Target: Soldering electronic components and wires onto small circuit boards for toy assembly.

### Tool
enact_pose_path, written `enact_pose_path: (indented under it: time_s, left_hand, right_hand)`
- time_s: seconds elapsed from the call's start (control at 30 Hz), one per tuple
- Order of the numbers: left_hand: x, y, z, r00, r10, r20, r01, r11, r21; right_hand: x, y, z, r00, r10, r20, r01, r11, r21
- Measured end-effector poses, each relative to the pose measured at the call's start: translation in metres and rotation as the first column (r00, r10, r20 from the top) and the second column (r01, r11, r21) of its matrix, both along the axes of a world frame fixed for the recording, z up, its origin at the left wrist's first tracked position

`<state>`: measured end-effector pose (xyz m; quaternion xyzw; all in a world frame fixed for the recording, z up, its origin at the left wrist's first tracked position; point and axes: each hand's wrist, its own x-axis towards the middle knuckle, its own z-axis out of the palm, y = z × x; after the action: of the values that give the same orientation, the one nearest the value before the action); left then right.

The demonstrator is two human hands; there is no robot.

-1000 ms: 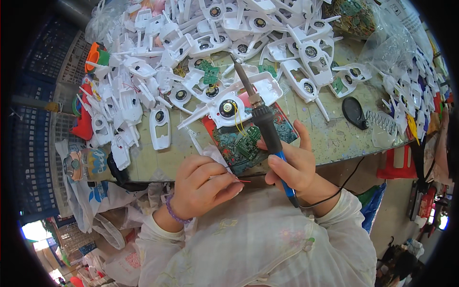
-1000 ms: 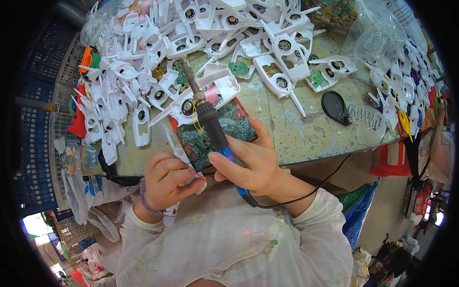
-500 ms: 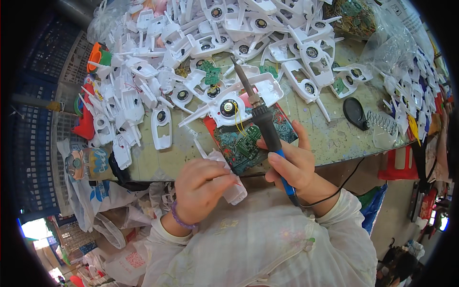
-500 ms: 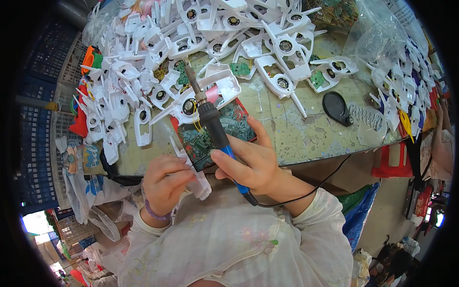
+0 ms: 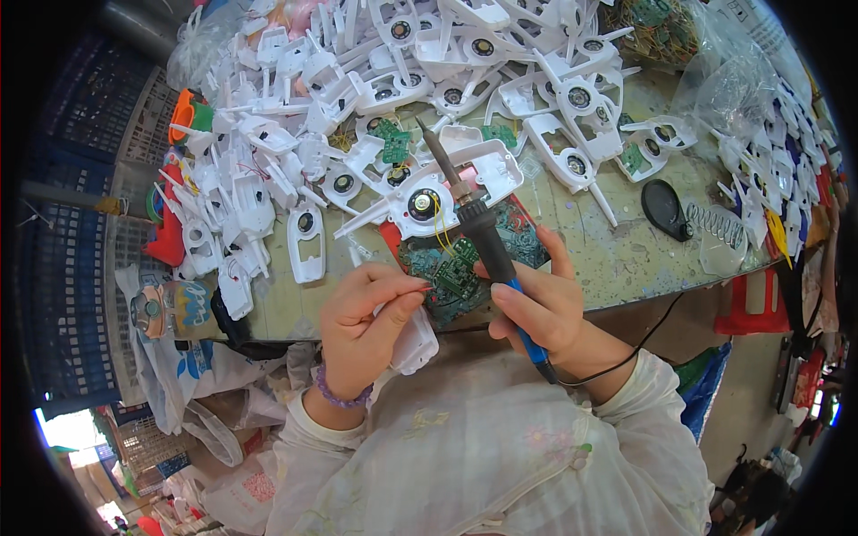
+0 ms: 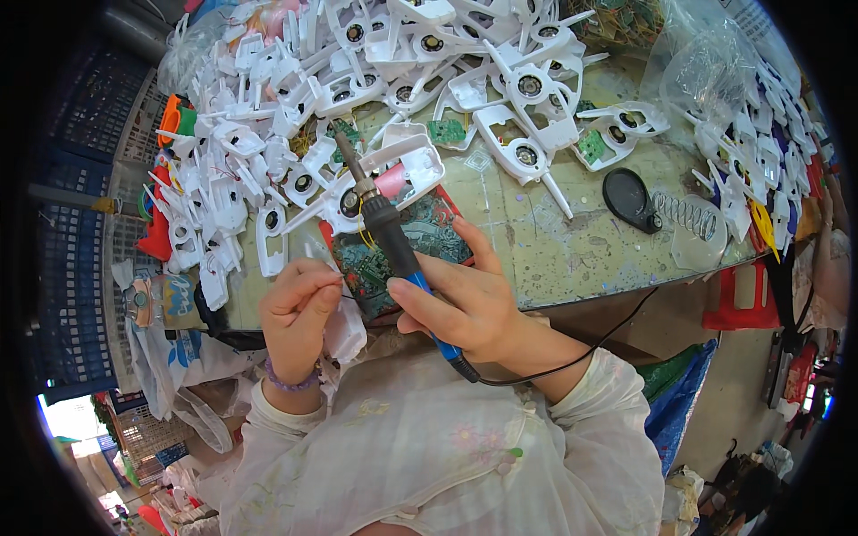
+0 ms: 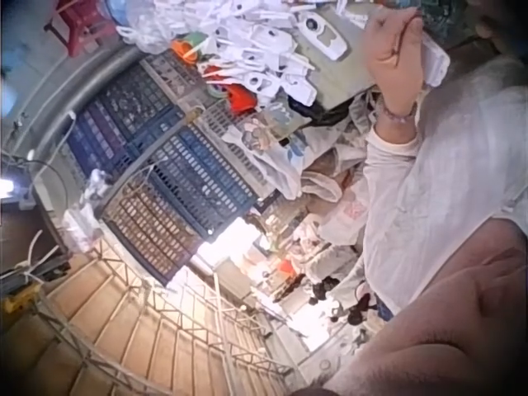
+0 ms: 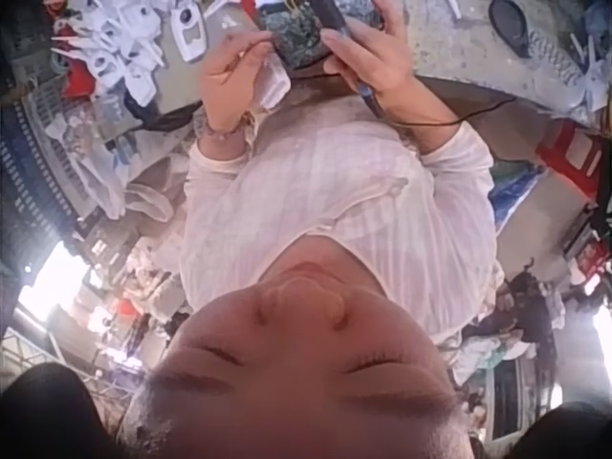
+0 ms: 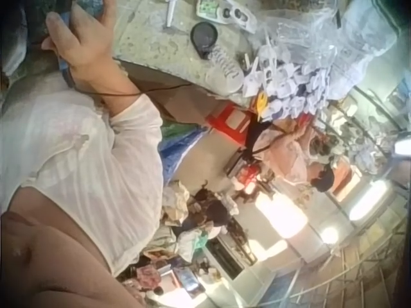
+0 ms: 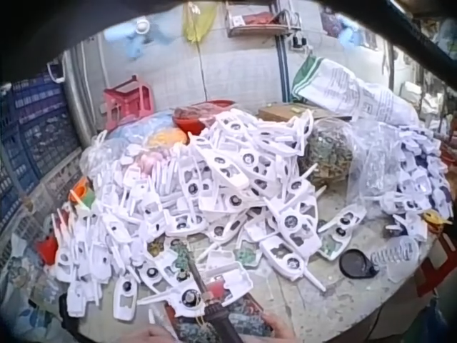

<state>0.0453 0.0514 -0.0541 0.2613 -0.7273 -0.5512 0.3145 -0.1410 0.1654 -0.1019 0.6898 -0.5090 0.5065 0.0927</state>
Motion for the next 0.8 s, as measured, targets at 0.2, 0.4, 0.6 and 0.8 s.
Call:
enact_pose_path:
  time_s: [0.2, 0.4, 0.6, 0.8]
  left_hand:
    - [-0.01, -0.012, 0.009, 0.989, -0.131, 0.067, 0.138, 0.984, -0.109]
    - [-0.02, -0.025, 0.021, 0.939, -0.252, 0.236, 0.339, 0.796, -0.501]
    - [-0.026, -0.029, 0.024, 0.906, -0.279, 0.319, 0.424, 0.595, -0.683]
    - [-0.027, -0.031, 0.031, 0.898, -0.271, 0.346, 0.439, 0.558, -0.704]
  right_hand:
    - [-0.002, -0.001, 0.001, 0.999, 0.022, 0.039, -0.023, 1.0, 0.007]
    - [-0.002, -0.001, 0.0, 0.997, 0.036, 0.063, -0.036, 0.999, -0.005]
    - [-0.002, -0.002, -0.001, 0.997, 0.027, 0.071, -0.027, 1.0, -0.003]
    - [-0.003, -0.001, -0.001, 0.997, 0.035, 0.073, -0.036, 0.999, 0.015]
